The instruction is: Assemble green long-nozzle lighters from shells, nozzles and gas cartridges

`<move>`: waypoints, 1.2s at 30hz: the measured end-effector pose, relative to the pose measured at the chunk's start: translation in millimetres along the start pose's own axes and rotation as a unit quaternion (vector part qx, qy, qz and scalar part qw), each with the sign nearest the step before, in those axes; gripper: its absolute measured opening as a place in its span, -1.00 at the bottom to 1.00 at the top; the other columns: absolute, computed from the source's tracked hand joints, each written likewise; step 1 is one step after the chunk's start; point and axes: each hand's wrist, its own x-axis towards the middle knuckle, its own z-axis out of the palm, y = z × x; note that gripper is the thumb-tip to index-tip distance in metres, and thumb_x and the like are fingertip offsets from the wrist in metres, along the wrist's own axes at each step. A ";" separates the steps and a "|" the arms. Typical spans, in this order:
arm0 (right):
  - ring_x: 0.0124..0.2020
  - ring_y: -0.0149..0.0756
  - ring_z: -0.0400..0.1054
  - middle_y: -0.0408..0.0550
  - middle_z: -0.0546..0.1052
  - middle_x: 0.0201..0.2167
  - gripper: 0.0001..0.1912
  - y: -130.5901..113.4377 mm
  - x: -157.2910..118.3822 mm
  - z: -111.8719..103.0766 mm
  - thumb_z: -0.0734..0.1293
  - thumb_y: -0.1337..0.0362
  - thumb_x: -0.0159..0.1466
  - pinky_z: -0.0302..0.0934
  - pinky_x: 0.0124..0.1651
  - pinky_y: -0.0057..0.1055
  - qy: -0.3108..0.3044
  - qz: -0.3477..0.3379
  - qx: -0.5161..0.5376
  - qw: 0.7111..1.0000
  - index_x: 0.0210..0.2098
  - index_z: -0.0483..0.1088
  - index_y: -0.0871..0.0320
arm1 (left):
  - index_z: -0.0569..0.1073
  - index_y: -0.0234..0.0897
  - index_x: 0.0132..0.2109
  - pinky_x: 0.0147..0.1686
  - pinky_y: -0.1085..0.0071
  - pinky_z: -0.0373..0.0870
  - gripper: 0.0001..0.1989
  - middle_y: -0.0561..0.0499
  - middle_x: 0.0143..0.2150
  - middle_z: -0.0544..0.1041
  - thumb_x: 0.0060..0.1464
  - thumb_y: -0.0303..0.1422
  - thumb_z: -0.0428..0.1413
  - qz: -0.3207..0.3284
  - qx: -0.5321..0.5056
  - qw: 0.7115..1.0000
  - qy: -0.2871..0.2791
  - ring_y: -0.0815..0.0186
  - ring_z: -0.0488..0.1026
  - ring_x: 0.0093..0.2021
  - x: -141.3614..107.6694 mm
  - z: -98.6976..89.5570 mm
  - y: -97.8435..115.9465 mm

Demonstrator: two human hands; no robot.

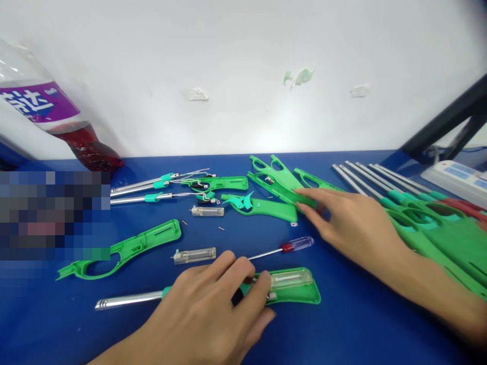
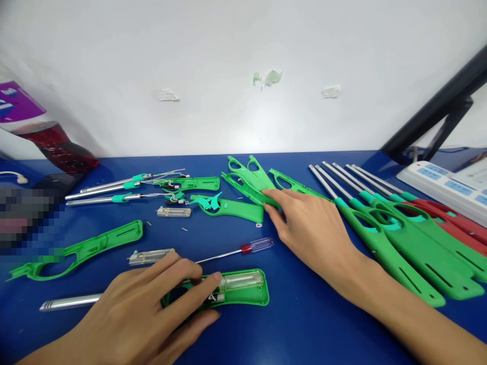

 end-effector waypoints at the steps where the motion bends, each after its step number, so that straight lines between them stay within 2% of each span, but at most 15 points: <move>1: -0.31 0.05 0.68 -0.04 0.75 -0.10 -0.70 0.0 -0.1 0.1 0.34 0.19 0.44 0.39 -0.42 -0.19 -0.001 0.000 0.001 1.000 0.10 0.60 0.04 | 0.58 -0.21 0.03 -0.50 0.25 0.61 -0.71 0.02 -0.22 0.62 0.50 -0.27 -0.03 0.002 -0.002 1.000 0.003 0.15 0.64 -0.28 0.0 0.2 0.2; 8: -0.28 0.01 0.67 -0.04 0.74 -0.04 -0.69 0.5 0.1 0.7 0.32 0.18 0.46 0.38 -0.41 -0.20 -0.005 0.000 0.004 1.000 0.12 0.59 0.04 | 0.56 -0.20 0.06 -0.42 0.23 0.64 -0.71 0.02 -0.20 0.63 0.52 -0.27 -0.04 -0.003 0.001 1.000 -0.008 0.15 0.65 -0.25 2.7 1.7 -0.6; 15: -0.24 0.00 0.67 0.00 0.73 -0.04 -0.68 -0.8 0.3 -1.2 0.31 0.19 0.47 0.38 -0.37 -0.21 -0.009 0.003 0.008 1.000 0.12 0.59 0.06 | 0.51 -0.21 0.13 -0.49 0.30 0.59 -0.72 0.01 -0.19 0.63 0.52 -0.30 -0.06 0.002 -0.006 1.000 0.009 0.18 0.64 -0.27 1.4 0.7 -0.4; 28: -0.42 -0.14 0.58 -0.03 0.72 -0.08 -0.67 -0.3 -0.2 -1.6 0.31 0.18 0.46 0.32 -0.39 -0.23 -0.006 0.005 0.021 1.000 0.12 0.59 0.06 | 0.50 -0.20 0.16 -0.50 0.29 0.59 -0.73 0.00 -0.17 0.64 0.51 -0.31 -0.04 -0.001 -0.007 1.000 0.006 0.16 0.65 -0.26 2.8 -1.8 -0.2; 36: -0.39 -0.12 0.59 -0.03 0.72 -0.09 -0.68 -0.5 -0.1 -0.9 0.32 0.19 0.45 0.29 -0.40 -0.25 -0.005 0.007 0.018 1.000 0.12 0.58 0.05 | 0.50 -0.21 0.17 -0.45 0.28 0.61 -0.73 -0.01 -0.16 0.63 0.51 -0.31 -0.04 -0.006 -0.007 1.000 0.006 0.18 0.64 -0.25 3.2 -1.1 1.5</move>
